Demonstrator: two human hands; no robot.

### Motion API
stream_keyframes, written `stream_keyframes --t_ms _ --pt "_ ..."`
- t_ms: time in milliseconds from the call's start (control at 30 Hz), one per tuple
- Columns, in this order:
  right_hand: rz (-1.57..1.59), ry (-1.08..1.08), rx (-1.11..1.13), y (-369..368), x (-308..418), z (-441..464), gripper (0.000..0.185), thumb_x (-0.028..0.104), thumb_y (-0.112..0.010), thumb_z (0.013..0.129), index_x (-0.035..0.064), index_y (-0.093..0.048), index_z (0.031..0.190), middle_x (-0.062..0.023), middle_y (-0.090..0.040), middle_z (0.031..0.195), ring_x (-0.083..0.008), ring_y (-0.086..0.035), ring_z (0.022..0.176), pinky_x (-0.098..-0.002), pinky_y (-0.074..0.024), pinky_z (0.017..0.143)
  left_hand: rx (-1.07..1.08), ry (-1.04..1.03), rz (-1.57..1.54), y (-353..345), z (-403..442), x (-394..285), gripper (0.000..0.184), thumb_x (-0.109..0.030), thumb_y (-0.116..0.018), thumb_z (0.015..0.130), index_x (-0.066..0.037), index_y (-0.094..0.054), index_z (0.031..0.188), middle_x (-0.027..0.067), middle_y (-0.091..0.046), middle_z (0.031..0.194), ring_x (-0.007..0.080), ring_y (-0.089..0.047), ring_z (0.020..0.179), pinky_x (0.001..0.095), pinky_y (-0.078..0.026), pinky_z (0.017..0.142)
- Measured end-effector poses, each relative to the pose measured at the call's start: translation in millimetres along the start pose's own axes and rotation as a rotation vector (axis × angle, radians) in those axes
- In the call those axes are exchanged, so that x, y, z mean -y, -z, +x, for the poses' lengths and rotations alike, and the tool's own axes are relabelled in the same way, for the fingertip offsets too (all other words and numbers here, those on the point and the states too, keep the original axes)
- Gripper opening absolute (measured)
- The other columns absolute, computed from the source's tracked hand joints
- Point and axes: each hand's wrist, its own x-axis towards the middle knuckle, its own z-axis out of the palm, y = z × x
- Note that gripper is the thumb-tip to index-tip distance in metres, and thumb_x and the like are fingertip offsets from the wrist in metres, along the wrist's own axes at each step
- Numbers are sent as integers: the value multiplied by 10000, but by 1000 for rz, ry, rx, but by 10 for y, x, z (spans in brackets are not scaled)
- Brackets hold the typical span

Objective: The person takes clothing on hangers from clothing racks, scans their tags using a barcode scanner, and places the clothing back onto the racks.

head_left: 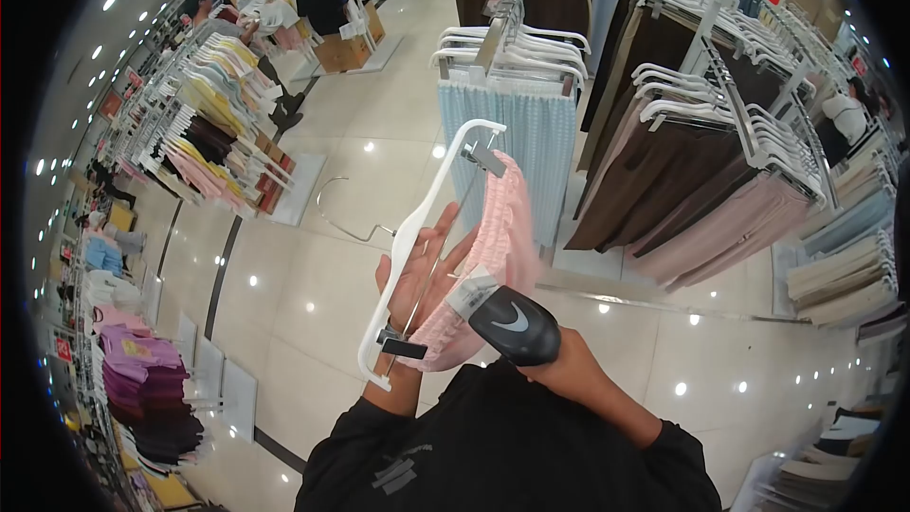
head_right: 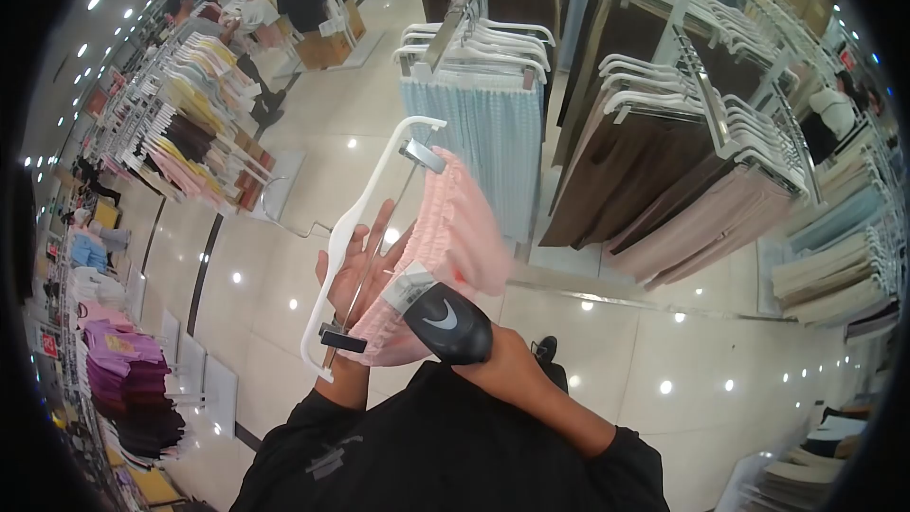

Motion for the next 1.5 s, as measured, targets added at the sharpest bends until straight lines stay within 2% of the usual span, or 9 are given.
stream_keyframes --t_ms 167,233,567,767,833,1033,1100,1200,1500 --pt "5 2 8 -71 60 -18 448 140 -739 702 1 -596 1103 -189 -676 985 -326 -655 956 -376 -497 828 -13 -9 -18 30 -38 -45 586 -557 -532 861 -69 -535 1186 166 -171 1529 477 -202 1380 641 -376 1018" --pt "15 123 -62 -99 107 -40 231 35 -717 741 -18 -627 947 -72 -659 745 -137 -627 639 -301 -502 609 0 -15 20 65 -41 -40 590 -557 -533 860 -70 -531 1193 166 -171 1529 476 -204 1380 651 -356 1026" --pt "-19 120 -150 134 -40 -116 452 121 -763 722 -3 -599 1125 -129 -685 1025 -209 -661 940 -329 -498 835 93 50 145 109 78 170 607 -547 -562 841 -88 -544 1236 148 -192 1524 416 -147 1412 637 -347 1031" --pt "66 122 -214 630 -353 -175 517 141 -753 729 -3 -558 1185 -166 -667 1059 -252 -654 987 -337 -491 852 -28 94 343 94 378 574 597 -577 -452 923 -74 -561 1226 119 -332 1442 365 -287 1356 526 -435 964" --pt "37 81 -305 853 -513 -216 494 123 -763 714 -11 -577 1152 -151 -677 1036 -233 -659 959 -326 -492 844 18 103 316 34 524 770 540 -499 -383 978 -41 -532 1222 115 -373 1406 329 -333 1342 471 -388 1019" --pt "116 -14 -545 1554 -1083 -361 430 98 -770 687 -10 -608 1070 -148 -691 977 -250 -671 918 -329 -499 818 -17 225 592 -27 1047 1468 353 -260 -476 984 34 -555 1164 150 -546 1236 278 -433 1273 405 -319 1084" --pt "200 -66 -554 1766 -1437 -365 414 71 -765 681 -19 -604 1052 -144 -688 950 -229 -666 902 -330 -499 812 -21 238 596 -100 1200 1709 251 -141 -506 963 29 -578 1133 125 -583 1190 246 -487 1205 382 -337 1060" --pt "281 28 -720 2116 -1706 -366 212 11 -735 760 -27 -605 922 -78 -656 740 -132 -628 621 -255 -490 569 -107 275 739 -270 1394 2121 180 -59 -593 904 12 -640 1063 76 -634 1082 153 -561 1020 315 -407 945" --pt "532 -79 -970 3194 -1759 -610 181 3 -719 769 -24 -590 894 -69 -635 683 -130 -611 572 -252 -465 513 -266 365 852 -426 1825 3467 172 -105 -661 883 17 -686 1002 -10 -648 866 58 -523 757 209 -414 696"
